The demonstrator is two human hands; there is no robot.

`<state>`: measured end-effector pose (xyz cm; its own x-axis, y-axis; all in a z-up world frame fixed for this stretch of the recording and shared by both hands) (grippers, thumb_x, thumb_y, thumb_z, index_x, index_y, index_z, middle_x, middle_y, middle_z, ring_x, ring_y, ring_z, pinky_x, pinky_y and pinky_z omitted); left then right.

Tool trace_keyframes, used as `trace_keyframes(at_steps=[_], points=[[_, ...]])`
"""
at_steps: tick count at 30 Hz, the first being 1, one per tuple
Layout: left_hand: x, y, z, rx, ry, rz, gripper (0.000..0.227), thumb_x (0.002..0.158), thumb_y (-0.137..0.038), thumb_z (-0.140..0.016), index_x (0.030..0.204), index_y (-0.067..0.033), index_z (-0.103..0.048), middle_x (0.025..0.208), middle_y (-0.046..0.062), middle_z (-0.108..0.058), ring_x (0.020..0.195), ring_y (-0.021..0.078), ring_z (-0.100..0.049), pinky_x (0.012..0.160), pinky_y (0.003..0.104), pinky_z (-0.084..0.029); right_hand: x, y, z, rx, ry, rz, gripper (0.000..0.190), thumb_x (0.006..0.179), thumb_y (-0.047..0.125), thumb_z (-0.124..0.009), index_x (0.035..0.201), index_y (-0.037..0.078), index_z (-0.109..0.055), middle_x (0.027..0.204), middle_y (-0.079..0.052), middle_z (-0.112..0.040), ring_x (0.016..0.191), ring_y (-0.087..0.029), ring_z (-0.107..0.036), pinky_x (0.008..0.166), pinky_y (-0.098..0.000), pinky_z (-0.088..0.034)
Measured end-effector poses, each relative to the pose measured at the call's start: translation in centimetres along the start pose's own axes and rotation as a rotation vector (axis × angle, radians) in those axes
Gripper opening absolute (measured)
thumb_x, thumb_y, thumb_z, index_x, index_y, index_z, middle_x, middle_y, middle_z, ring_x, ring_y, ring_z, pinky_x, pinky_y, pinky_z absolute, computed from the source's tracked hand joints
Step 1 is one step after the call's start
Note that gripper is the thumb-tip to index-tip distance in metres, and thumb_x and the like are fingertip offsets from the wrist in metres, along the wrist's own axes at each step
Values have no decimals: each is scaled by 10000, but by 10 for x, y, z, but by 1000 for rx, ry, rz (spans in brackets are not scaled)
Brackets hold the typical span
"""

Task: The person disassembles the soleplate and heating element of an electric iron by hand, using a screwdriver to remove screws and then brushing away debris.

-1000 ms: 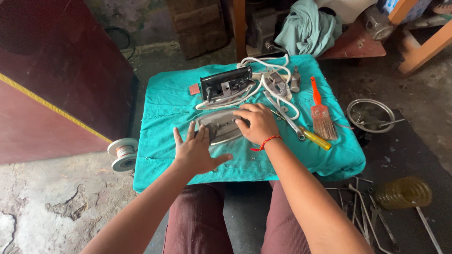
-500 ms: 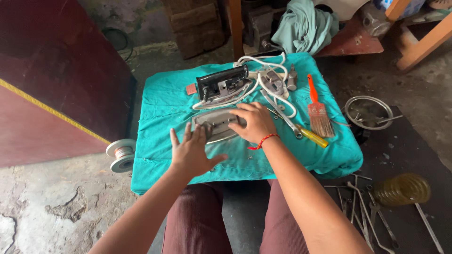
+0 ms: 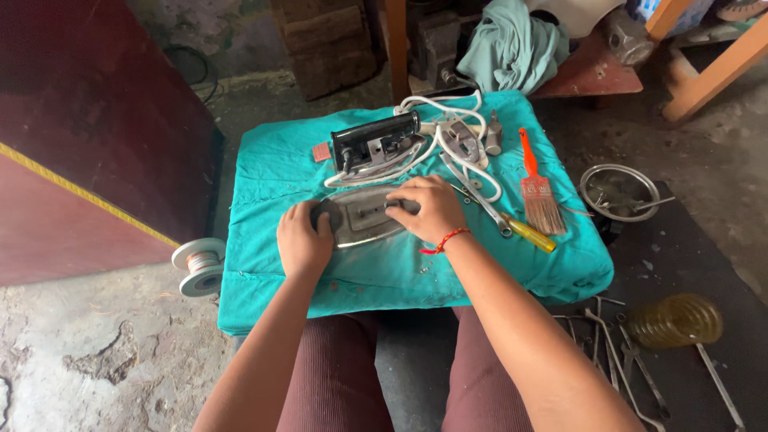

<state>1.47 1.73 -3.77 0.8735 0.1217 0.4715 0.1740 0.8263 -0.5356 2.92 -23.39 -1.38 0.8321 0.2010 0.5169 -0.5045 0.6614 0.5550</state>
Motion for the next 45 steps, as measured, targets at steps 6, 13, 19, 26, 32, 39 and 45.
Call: trace_keyframes(at_steps=[6, 13, 19, 26, 32, 39, 45], points=[[1, 12, -2, -157, -144, 78, 183, 910, -127, -669, 1054, -24, -626, 972, 173, -692, 953, 386, -642, 839, 486, -491, 3, -1, -7, -72, -32, -21, 209, 751, 288, -844, 941, 207, -814, 969, 10, -732, 970, -259, -632, 910, -418, -503], [1, 17, -6, -164, -147, 71, 220, 918, -117, -664, 1111, -29, -606, 932, 168, -694, 924, 384, -644, 827, 496, -491, 7, -1, -22, -75, -64, 41, 98, 757, 245, -847, 841, 219, -805, 931, 33, -744, 976, -249, -638, 884, -423, -489], [1, 20, -9, -199, -157, 89, 226, 919, -113, -663, 1121, -31, -605, 945, 170, -692, 923, 378, -648, 813, 489, -496, 5, 2, -25, -80, -70, 45, 58, 776, 192, -815, 796, 172, -765, 920, 30, -739, 1011, -252, -634, 873, -445, -460], [-1, 21, -7, -199, -149, 81, 244, 915, -120, -670, 1134, -36, -603, 958, 172, -687, 926, 379, -647, 819, 490, -498, 0, -2, -8, -38, -178, 113, 55, 825, 142, -783, 814, 129, -731, 945, -6, -715, 1016, -279, -625, 911, -443, -461], [1, 18, -6, -143, -132, 48, 239, 911, -117, -674, 1128, -39, -609, 951, 168, -680, 941, 381, -635, 843, 490, -487, -14, -26, 34, -103, -223, 38, 48, 792, 110, -780, 774, 116, -736, 898, -20, -726, 959, -289, -642, 886, -452, -469], [-3, 2, 4, -79, -184, -28, 317, 898, -177, -715, 1165, -40, -615, 1067, 148, -655, 1048, 365, -594, 937, 470, -457, -20, -28, 35, -51, -234, -20, 65, 764, 148, -814, 769, 116, -758, 864, -27, -717, 926, -283, -641, 847, -427, -500], [18, -45, 13, -1, -154, -182, 455, 816, -175, -747, 1239, -84, -606, 1214, 127, -604, 1224, 370, -517, 1046, 518, -358, -17, -20, 39, -105, -243, -20, 74, 760, 160, -821, 775, 112, -767, 879, -29, -735, 952, -282, -652, 888, -427, -504]])
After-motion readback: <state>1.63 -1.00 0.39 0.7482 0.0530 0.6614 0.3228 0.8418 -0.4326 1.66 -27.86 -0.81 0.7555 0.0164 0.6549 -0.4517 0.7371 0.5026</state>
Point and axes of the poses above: each hand's wrist, its own x-axis towards the middle knuckle, its own z-axis out of the back of the hand, y = z × x, the point moved 2 cm from there along x, towards the middle knuckle
